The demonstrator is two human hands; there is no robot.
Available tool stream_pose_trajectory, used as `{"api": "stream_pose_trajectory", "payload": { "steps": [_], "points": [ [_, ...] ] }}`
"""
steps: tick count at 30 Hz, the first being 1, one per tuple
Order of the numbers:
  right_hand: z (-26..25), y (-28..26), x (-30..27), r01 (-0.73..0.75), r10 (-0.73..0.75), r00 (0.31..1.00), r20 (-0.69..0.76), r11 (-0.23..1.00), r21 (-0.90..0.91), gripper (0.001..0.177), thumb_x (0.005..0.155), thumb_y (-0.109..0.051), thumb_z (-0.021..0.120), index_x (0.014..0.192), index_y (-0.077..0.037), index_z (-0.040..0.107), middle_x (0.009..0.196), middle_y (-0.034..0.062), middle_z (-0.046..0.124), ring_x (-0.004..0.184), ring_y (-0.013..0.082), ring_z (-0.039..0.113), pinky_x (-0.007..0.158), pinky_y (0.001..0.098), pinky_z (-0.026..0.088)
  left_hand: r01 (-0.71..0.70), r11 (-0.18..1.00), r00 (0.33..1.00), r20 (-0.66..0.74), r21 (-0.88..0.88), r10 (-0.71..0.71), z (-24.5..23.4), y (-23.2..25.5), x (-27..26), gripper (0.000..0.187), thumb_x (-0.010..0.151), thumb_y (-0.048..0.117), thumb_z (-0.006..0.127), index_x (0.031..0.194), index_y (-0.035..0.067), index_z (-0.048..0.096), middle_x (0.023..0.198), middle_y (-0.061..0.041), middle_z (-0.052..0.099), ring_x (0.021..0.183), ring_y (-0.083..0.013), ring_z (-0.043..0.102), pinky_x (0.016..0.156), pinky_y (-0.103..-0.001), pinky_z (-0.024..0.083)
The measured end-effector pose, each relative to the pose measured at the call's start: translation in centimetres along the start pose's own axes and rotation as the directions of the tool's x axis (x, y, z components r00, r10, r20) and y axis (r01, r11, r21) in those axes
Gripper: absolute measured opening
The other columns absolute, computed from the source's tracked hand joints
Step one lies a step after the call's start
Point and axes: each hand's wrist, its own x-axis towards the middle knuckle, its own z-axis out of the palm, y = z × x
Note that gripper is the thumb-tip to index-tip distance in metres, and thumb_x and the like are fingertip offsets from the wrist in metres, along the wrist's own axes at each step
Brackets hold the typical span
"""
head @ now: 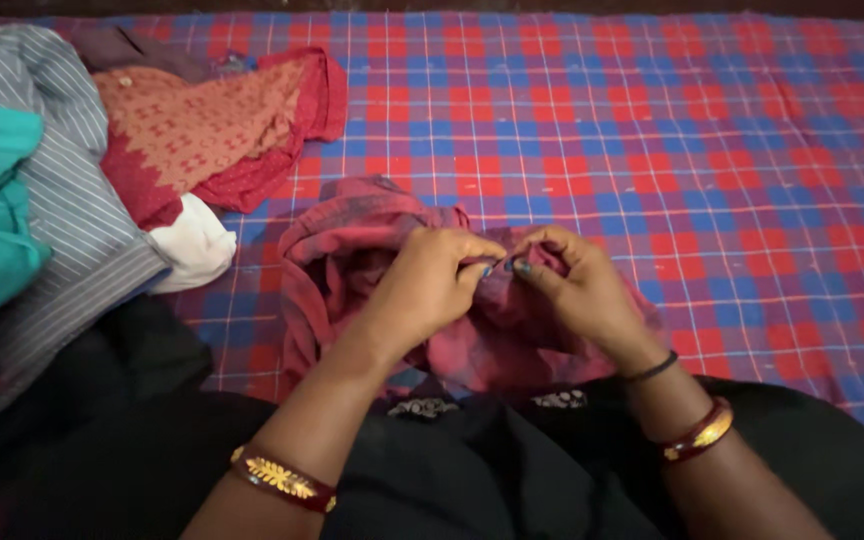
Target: The person buttons a red plaid shirt by hand while it lies on a bed.
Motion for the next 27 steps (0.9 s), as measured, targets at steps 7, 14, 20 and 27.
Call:
{"api": "stream_pose_trajectory", "payload": {
  "steps": [7,14,20,27],
  "points": [
    [0.0,-2.3,0.2,-0.194,0.196,0.981,-0.001,0.968,-0.156,0.013,0.092,0.002,0.069,0.104,-0.003,0.072,0.094,-0.0003,0.074,0.089,0.0068,0.066,0.081,0.0246,0.056,0.046,0.999,0.998,0.041,-0.005,-0.046,-0.1,0.1,-0.1,0.025,0.080,0.003,0.073,0.104,0.008,0.078,0.092,-0.017,0.074,0.086,-0.0330,0.075,0.075,-0.038,0.060],
    [1.3,-0.4,-0.5,-0.088,0.085,0.996,-0.028,0.979,-0.184,0.014,0.097,0.004,0.064,0.109,-0.003,0.064,0.098,0.0022,0.067,0.094,0.0082,0.062,0.084,0.0262,0.053,0.080,0.996,0.997,-0.015,0.038,-0.079,-0.2,0.6,0.0,0.019,0.074,0.008,0.081,0.093,0.006,0.078,0.088,-0.017,0.075,0.084,-0.0330,0.075,0.076,-0.039,0.059],
    [0.1,-0.9,1.6,-0.029,0.037,0.995,-0.091,0.997,0.078,0.015,0.101,0.008,0.060,0.112,-0.003,0.062,0.104,0.0018,0.063,0.098,0.0075,0.059,0.089,0.0244,0.050,-0.048,0.994,0.997,-0.071,-0.095,0.041,0.1,-0.5,2.5,0.018,0.082,0.002,0.074,0.099,0.005,0.076,0.094,-0.015,0.077,0.090,-0.0297,0.077,0.080,-0.036,0.061],
    [0.4,-5.2,4.0,0.245,-0.337,0.938,-0.081,0.810,-0.533,0.017,0.093,0.010,0.065,0.106,-0.001,0.063,0.103,0.0099,0.068,0.098,0.0186,0.069,0.086,0.0304,0.054,-0.110,0.992,0.954,-0.274,0.068,0.125,-0.5,-0.4,3.2,0.019,0.080,0.005,0.079,0.098,0.005,0.073,0.098,-0.014,0.075,0.095,-0.0351,0.072,0.085,-0.041,0.055]
  ]
}}
